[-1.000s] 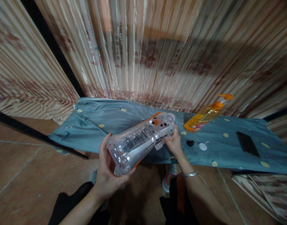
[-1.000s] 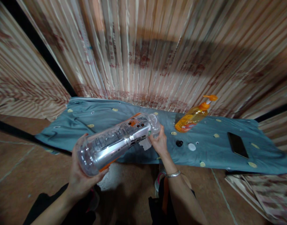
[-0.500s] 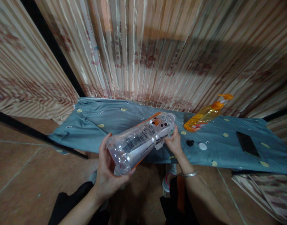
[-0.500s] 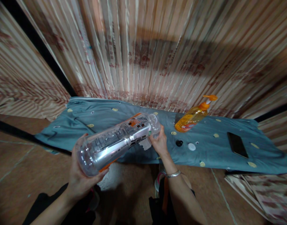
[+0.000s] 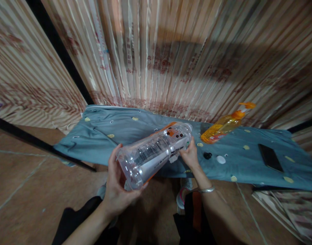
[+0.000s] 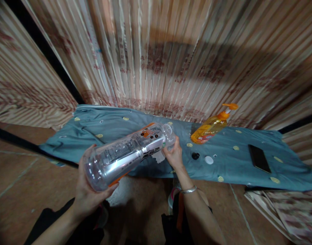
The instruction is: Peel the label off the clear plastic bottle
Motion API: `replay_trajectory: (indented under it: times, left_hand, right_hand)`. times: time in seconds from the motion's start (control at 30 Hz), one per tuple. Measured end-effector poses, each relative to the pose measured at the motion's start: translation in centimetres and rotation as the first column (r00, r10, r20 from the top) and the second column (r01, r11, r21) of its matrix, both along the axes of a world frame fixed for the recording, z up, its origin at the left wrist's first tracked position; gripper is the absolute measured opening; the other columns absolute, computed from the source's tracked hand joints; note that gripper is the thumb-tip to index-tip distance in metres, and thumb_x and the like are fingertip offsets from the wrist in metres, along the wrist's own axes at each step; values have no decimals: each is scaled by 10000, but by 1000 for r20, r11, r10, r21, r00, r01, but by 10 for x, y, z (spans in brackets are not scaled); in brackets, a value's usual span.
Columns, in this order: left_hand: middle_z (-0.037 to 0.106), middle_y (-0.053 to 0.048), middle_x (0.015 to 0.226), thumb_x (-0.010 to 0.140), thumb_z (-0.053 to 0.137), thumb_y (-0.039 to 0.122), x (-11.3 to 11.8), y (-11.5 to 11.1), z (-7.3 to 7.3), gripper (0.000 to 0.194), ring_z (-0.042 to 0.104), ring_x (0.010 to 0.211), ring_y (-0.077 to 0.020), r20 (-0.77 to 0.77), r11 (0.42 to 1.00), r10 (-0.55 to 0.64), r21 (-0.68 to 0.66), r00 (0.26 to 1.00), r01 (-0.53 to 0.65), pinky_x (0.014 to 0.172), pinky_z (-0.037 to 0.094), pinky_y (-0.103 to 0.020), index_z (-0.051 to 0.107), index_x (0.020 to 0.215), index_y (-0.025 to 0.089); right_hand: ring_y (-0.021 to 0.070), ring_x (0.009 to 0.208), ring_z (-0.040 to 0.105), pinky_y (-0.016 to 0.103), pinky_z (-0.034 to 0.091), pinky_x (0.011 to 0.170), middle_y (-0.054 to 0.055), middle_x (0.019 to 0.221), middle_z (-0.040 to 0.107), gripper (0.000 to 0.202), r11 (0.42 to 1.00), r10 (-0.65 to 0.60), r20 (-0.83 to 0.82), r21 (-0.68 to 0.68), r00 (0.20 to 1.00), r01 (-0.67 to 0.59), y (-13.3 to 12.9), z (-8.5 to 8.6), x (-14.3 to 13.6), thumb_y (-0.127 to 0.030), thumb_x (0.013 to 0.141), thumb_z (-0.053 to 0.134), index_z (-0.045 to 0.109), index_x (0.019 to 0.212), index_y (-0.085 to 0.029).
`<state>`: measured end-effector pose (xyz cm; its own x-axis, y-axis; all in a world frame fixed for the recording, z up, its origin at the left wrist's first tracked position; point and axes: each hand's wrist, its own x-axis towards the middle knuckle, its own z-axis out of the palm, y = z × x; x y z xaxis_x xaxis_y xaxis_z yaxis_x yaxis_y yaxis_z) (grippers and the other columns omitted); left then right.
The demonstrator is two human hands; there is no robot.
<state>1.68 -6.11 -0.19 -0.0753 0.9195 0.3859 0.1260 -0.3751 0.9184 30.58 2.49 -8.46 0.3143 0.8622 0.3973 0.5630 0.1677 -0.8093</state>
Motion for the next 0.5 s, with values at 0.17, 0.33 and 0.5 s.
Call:
replay_trajectory:
  times: [0.17, 0.33, 0.5]
  left_hand:
    - [644, -119, 1298, 613, 949, 394, 0, 0, 0, 1057, 731, 1111, -303, -5, 1000, 5, 15, 1000, -5, 902, 644, -404, 395, 1503, 257]
    - [646, -114, 1296, 637, 943, 382, 0, 0, -1, 1036, 733, 1113, -294, -4, 999, -3, 36, 1000, 3, 903, 641, -394, 395, 1509, 264]
    - [647, -108, 1280, 654, 933, 383, 1, 0, -2, 1026, 737, 1089, -295, -21, 998, 5, 69, 1000, -4, 889, 643, -394, 397, 1520, 267]
  right_hand:
    - [266, 910, 732, 372, 597, 795, 69, 1022, 764, 581, 1000, 9, -3, 7, 1000, -9, 0, 0, 1, -399, 736, 675, 528, 1265, -210]
    - [285, 946, 740, 387, 601, 804, 81, 1031, 766, 599, 1000, 6, 3, 2, 1000, -6, 1, -2, 2, -400, 727, 678, 531, 1275, -206]
    - [276, 919, 741, 394, 603, 819, 77, 1031, 768, 571, 1000, 4, -10, 2, 1000, -4, 1, -2, 2, -395, 728, 676, 540, 1249, -206]
